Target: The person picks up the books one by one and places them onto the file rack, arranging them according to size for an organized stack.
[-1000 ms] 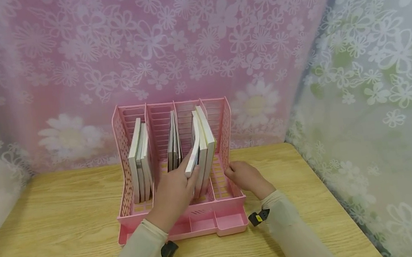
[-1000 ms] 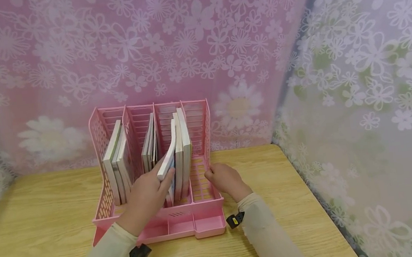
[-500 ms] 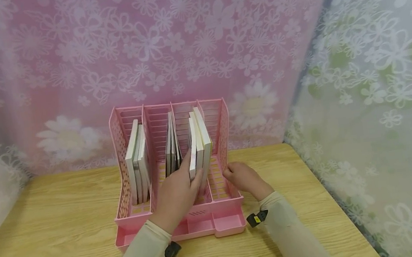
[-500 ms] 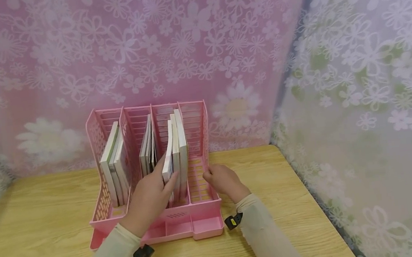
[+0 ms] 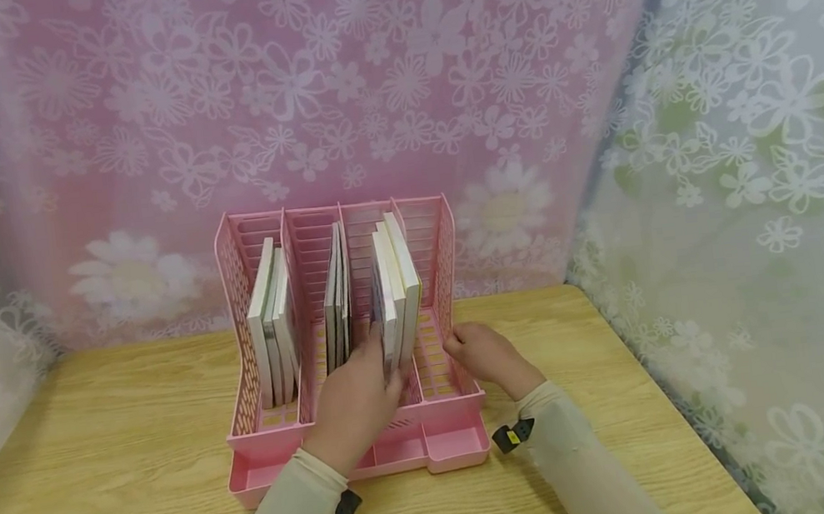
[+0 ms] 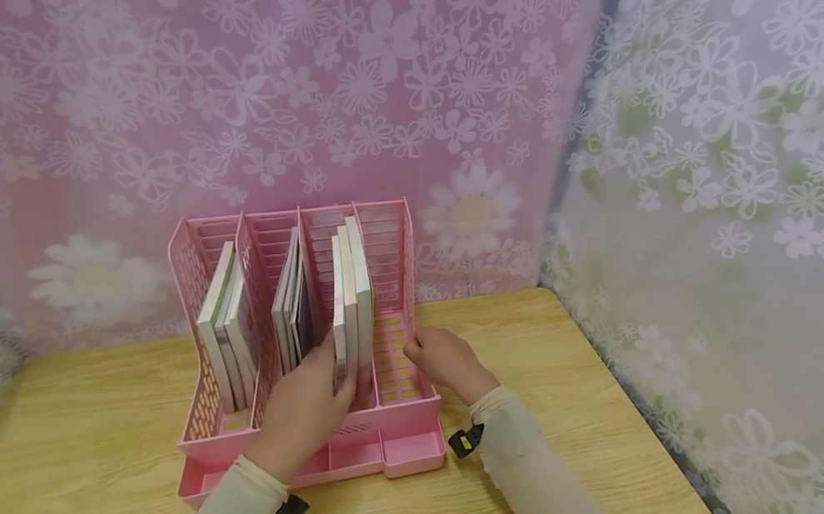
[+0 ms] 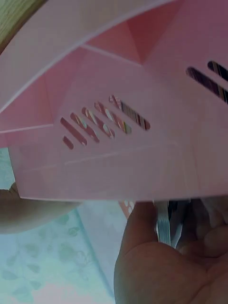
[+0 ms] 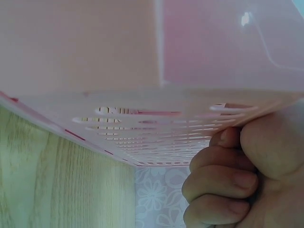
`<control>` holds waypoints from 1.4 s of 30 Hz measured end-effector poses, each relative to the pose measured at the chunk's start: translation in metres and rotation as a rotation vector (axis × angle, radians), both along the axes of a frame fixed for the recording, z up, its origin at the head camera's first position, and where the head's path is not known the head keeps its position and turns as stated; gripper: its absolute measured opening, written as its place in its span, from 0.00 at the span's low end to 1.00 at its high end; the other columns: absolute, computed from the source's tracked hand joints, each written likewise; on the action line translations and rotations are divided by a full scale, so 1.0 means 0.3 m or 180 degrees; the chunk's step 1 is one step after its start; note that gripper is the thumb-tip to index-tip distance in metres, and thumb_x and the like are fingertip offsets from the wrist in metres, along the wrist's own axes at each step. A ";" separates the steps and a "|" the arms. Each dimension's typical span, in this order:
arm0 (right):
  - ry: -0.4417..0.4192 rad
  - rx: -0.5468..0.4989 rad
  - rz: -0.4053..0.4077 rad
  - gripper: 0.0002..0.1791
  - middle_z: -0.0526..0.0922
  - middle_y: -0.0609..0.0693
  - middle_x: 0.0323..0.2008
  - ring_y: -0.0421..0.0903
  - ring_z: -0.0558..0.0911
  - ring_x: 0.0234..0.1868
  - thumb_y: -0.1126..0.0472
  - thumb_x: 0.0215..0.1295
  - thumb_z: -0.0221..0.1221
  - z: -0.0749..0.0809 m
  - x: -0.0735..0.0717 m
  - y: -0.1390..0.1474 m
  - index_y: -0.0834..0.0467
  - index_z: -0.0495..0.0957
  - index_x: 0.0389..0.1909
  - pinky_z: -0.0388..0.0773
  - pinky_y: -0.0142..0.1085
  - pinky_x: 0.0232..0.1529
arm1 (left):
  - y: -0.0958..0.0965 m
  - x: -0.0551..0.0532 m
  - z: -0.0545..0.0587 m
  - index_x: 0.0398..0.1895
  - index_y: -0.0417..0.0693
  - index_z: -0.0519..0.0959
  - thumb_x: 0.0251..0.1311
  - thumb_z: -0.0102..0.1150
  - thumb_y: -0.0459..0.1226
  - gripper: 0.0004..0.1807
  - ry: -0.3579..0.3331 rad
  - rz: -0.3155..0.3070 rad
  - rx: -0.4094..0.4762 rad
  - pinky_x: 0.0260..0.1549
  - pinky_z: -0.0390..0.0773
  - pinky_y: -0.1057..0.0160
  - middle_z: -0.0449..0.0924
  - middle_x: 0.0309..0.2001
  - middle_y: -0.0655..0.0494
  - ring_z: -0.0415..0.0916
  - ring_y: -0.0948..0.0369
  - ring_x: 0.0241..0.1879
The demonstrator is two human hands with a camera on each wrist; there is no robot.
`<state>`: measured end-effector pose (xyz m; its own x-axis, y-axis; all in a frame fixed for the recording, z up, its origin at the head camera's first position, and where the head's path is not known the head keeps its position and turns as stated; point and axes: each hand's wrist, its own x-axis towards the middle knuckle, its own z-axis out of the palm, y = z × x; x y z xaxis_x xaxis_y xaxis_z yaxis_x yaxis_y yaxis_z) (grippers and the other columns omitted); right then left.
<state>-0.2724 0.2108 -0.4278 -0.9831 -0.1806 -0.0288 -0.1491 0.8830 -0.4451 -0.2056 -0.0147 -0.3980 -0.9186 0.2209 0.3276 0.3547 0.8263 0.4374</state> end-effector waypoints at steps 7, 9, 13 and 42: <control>-0.0001 0.0021 0.0031 0.16 0.67 0.48 0.22 0.45 0.68 0.25 0.58 0.73 0.48 0.003 -0.002 -0.002 0.54 0.68 0.22 0.64 0.39 0.31 | 0.004 -0.012 -0.004 0.74 0.33 0.63 0.72 0.61 0.42 0.34 -0.0106 -0.0026 -0.0148 0.26 0.81 0.50 0.86 0.35 0.45 0.85 0.50 0.30; -0.0008 0.0026 0.0029 0.16 0.68 0.48 0.22 0.45 0.68 0.25 0.58 0.73 0.48 0.003 -0.003 -0.003 0.55 0.68 0.23 0.65 0.39 0.31 | 0.006 -0.017 -0.006 0.75 0.33 0.62 0.73 0.59 0.41 0.34 -0.0083 -0.0016 -0.0083 0.26 0.81 0.50 0.85 0.34 0.45 0.85 0.49 0.29; -0.0021 0.0034 0.0038 0.16 0.68 0.48 0.23 0.45 0.69 0.26 0.58 0.73 0.47 0.005 -0.003 -0.007 0.55 0.69 0.23 0.65 0.39 0.31 | 0.013 -0.028 -0.017 0.76 0.33 0.59 0.74 0.58 0.39 0.34 -0.0075 0.0010 0.0050 0.26 0.82 0.50 0.84 0.34 0.43 0.85 0.48 0.27; -0.0071 -0.0036 0.0068 0.16 0.67 0.49 0.23 0.46 0.67 0.25 0.58 0.74 0.46 -0.001 -0.007 0.003 0.55 0.67 0.23 0.64 0.40 0.32 | 0.033 0.007 -0.031 0.79 0.27 0.50 0.73 0.59 0.43 0.44 -0.0214 -0.0067 0.0025 0.45 0.84 0.47 0.75 0.64 0.30 0.84 0.42 0.49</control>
<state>-0.2745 0.2116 -0.4282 -0.9782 -0.2019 -0.0485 -0.1578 0.8747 -0.4583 -0.2035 -0.0048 -0.4072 -0.9337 0.2381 0.2673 0.3417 0.8154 0.4673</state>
